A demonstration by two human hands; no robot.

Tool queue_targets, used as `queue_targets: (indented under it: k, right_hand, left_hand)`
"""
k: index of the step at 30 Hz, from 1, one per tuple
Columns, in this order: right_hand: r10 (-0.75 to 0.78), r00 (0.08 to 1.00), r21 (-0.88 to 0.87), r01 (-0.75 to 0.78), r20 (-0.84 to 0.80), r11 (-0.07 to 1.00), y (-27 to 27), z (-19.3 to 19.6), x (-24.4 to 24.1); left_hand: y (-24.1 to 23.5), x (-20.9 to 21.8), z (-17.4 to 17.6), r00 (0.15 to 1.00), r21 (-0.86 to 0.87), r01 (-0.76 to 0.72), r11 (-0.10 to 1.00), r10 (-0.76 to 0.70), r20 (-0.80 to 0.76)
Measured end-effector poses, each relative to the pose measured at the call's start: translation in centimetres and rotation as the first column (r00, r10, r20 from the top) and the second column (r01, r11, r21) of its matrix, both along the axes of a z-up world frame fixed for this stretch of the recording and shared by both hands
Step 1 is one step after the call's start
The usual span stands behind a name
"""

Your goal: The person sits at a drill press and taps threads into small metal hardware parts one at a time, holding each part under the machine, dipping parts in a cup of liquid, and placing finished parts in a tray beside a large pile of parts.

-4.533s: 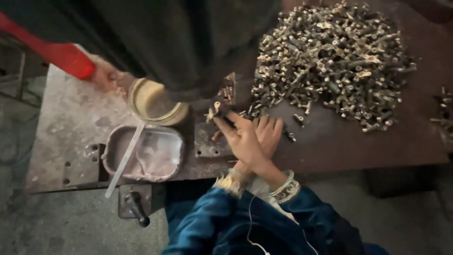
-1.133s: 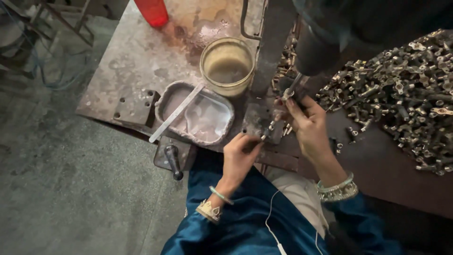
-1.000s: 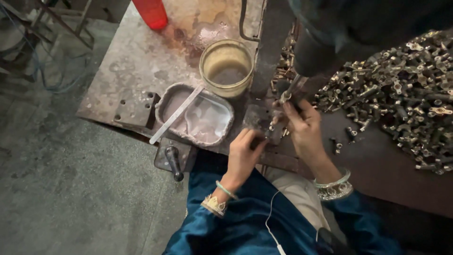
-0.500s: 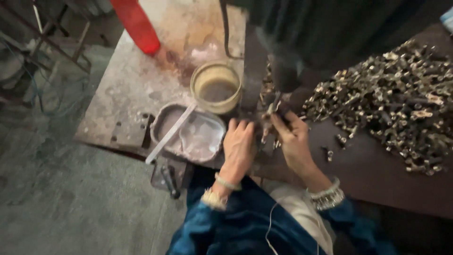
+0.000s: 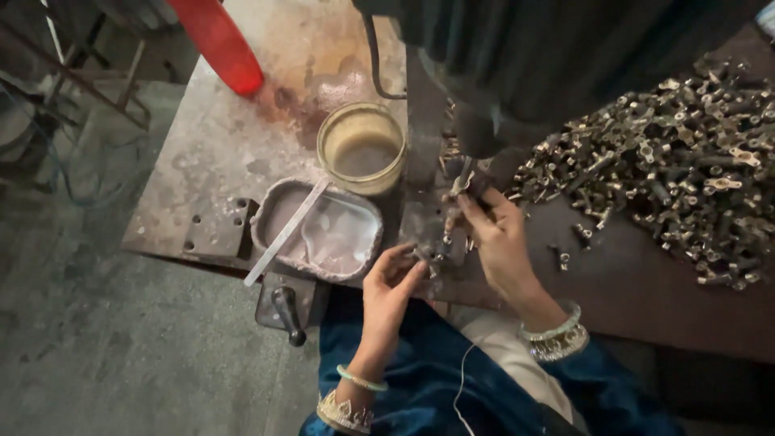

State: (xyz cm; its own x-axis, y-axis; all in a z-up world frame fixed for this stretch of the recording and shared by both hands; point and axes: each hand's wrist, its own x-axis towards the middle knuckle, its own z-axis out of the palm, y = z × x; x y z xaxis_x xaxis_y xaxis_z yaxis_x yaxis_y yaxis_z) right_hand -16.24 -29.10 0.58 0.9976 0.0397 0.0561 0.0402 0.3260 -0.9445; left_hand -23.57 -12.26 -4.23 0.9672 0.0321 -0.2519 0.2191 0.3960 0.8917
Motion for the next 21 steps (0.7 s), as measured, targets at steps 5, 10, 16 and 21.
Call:
queue_targets:
  k: [5, 10, 16, 21]
  right_hand:
    - [-0.017, 0.999, -0.013, 0.017, 0.035, 1.0, 0.1, 0.0, 0.5]
    - [0.009, 0.999, -0.006, -0.009, 0.048, 1.0, -0.6, -1.3, 0.9]
    - [0.066, 0.995, 0.001, -0.066, -0.079, 0.998, -2.5, -2.0, 2.0]
    - [0.203, 0.978, -0.191, -0.21, -0.054, 0.959, -4.4, -7.2, 3.7]
  left_hand:
    - [0.2, 0.0, -0.1, 1.0, -0.035, -0.016, 0.999, 0.017, 0.008]
    - [0.2, 0.7, 1.0, 0.999, -0.06, -0.023, 0.998, 0.025, 0.038]
    - [-0.4, 2.1, 14.3, 0.881, 0.074, -0.125, 0.989, 0.077, 0.466]
    - [-0.4, 5.3, 11.9, 0.509, 0.622, -0.499, 0.604, -0.377, 0.774]
